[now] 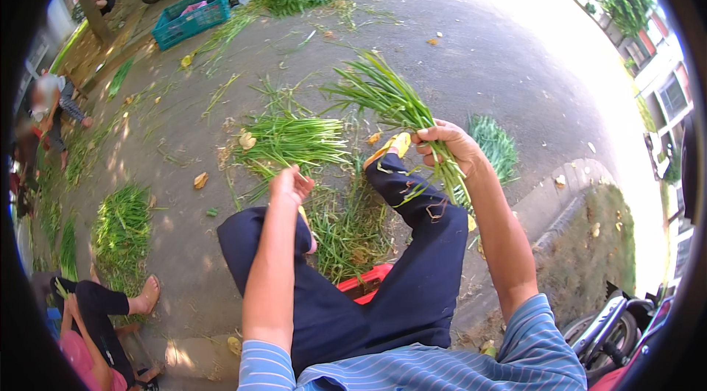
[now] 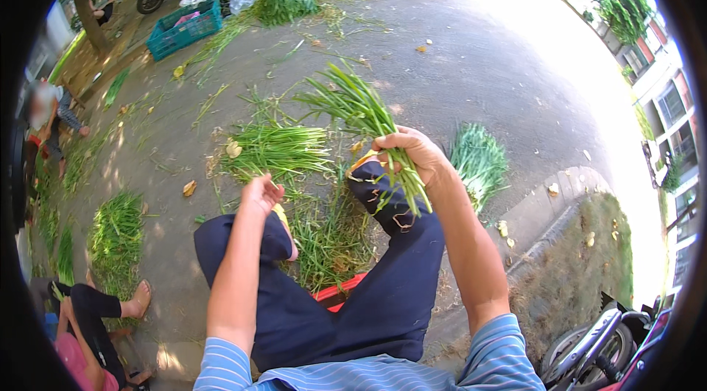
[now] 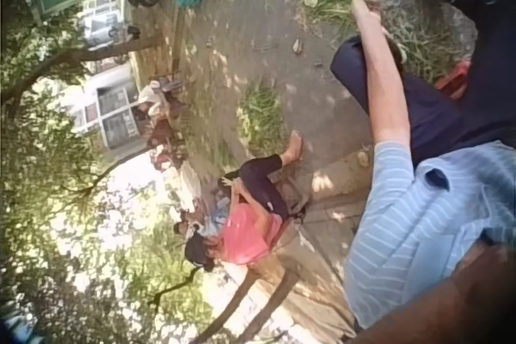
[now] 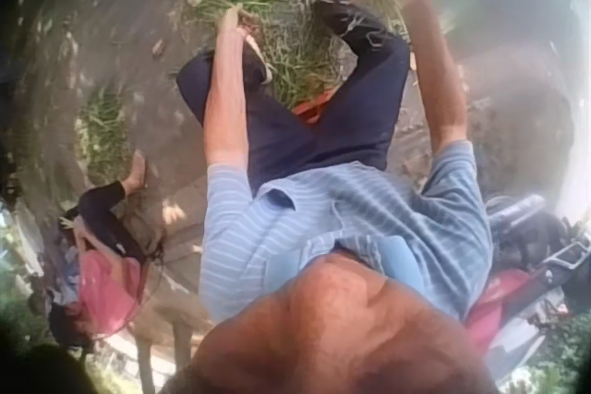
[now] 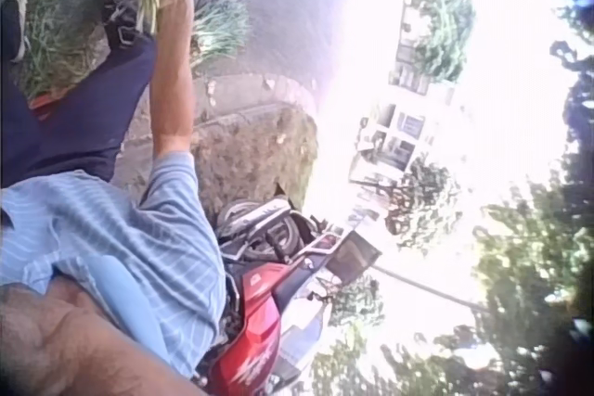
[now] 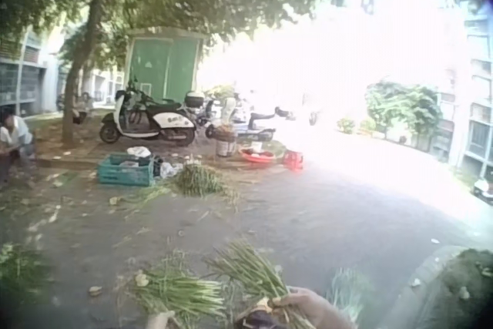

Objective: The person sits on a low stool and bundles long green vegetables by hand. They gather stalks, align them, and tie them into neat bunches using a thin strip of vegetable material, placing the finished bundles on the ground.

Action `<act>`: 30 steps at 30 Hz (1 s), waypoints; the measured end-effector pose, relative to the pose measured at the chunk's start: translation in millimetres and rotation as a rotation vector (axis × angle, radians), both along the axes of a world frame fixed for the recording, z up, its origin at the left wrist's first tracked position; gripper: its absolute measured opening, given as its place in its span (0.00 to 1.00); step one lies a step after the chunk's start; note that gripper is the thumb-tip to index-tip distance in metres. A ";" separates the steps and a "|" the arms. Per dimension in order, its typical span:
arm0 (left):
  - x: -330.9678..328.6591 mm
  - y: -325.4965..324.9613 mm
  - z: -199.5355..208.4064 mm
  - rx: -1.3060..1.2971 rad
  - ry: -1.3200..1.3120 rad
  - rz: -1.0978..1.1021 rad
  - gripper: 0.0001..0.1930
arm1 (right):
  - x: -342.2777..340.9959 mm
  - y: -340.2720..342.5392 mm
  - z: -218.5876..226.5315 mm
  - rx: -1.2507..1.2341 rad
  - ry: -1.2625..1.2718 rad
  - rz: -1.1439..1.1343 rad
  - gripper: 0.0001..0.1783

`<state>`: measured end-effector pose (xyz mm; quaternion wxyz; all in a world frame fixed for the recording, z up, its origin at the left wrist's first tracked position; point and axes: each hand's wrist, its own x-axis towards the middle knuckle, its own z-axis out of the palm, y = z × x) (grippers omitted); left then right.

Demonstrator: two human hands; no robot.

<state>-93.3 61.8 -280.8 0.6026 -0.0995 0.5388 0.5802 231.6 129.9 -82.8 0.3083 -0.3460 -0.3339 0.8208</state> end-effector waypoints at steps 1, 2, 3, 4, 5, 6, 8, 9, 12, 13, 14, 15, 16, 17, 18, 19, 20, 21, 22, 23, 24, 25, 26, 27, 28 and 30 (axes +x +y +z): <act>17.9 9.0 35.3 -0.148 0.212 -0.066 0.28 | 2.8 -0.1 -1.6 0.002 -0.033 -0.029 0.12; 25.6 8.3 64.1 -0.191 0.309 -0.220 0.42 | 4.6 1.2 -1.1 -0.004 -0.009 0.007 0.13; 29.1 6.8 60.6 -0.164 0.455 -0.279 0.43 | -0.1 -0.1 1.7 -0.006 -0.004 0.008 0.13; 29.8 3.4 56.3 -0.139 0.608 -0.338 0.45 | -4.9 -1.5 2.7 -0.008 0.008 0.007 0.13; 37.6 -4.5 71.0 -0.036 0.526 -0.441 0.45 | -8.0 -1.3 -2.2 -0.022 0.054 0.023 0.12; 47.0 -10.1 81.6 0.059 0.418 -0.495 0.45 | -11.5 -2.5 -4.8 -0.011 0.060 0.035 0.12; 56.9 -19.9 107.5 0.274 0.374 -0.708 0.46 | -26.5 -10.2 -5.1 0.011 0.077 0.084 0.12; 66.5 -22.3 119.8 0.321 0.352 -0.710 0.46 | -30.7 -13.6 -10.1 0.025 0.094 0.118 0.12; 84.7 -25.3 155.9 0.446 0.245 -0.679 0.44 | -55.3 -35.2 -5.2 0.085 0.064 0.140 0.16; 86.8 -25.2 165.9 0.476 0.175 -0.655 0.42 | -61.2 -43.9 -1.8 0.103 0.048 0.157 0.19; 87.3 -25.4 174.0 0.507 0.104 -0.633 0.41 | -67.8 -49.5 -3.7 0.112 0.049 0.167 0.19; 86.2 -25.5 179.6 0.503 0.029 -0.539 0.32 | -73.0 -55.2 0.4 0.128 0.066 0.234 0.18; 85.6 -25.8 180.7 0.564 0.026 -0.516 0.29 | -76.4 -61.6 4.6 0.141 0.079 0.297 0.18; 84.9 -26.2 181.1 0.626 0.021 -0.494 0.26 | -80.9 -68.1 6.3 0.156 0.065 0.301 0.17; 84.0 -26.8 182.7 0.687 0.017 -0.472 0.23 | -84.7 -74.3 8.5 0.161 0.066 0.324 0.17; 86.1 -31.1 195.0 0.660 -0.038 -0.422 0.14 | -85.7 -77.8 6.6 0.166 0.091 0.324 0.17; 86.6 -33.9 204.4 0.679 0.019 -0.467 0.13 | -86.8 -81.1 6.8 0.172 0.117 0.326 0.17; 86.7 -35.9 213.0 0.698 0.076 -0.512 0.12 | -83.9 -84.8 10.0 0.230 0.141 0.328 0.18; 86.4 -38.2 223.3 0.718 0.135 -0.555 0.11 | -83.2 -88.4 11.3 0.253 0.173 0.316 0.19; 87.2 -40.4 236.2 0.733 0.193 -0.569 0.09 | -83.5 -92.3 13.4 0.254 0.178 0.300 0.21; 85.9 -39.7 243.0 0.768 0.241 -0.555 0.09 | -83.9 -95.9 15.5 0.254 0.182 0.284 0.22; 87.1 -39.2 248.2 0.798 0.285 -0.546 0.09 | -81.7 -99.0 14.4 0.297 0.144 0.289 0.24; 88.6 -38.5 255.3 0.829 0.329 -0.537 0.10 | -80.5 -103.4 18.0 0.279 0.166 0.274 0.26; 87.0 -36.9 265.2 0.863 0.343 -0.535 0.09 | -80.9 -101.2 19.2 0.279 0.192 0.292 0.27; 87.8 -36.1 273.0 0.891 0.332 -0.546 0.09 | -78.2 -100.7 17.8 0.272 0.216 0.302 0.27; 86.0 -36.7 288.6 0.943 0.315 -0.548 0.09 | -76.9 -102.3 21.8 0.260 0.294 0.320 0.23</act>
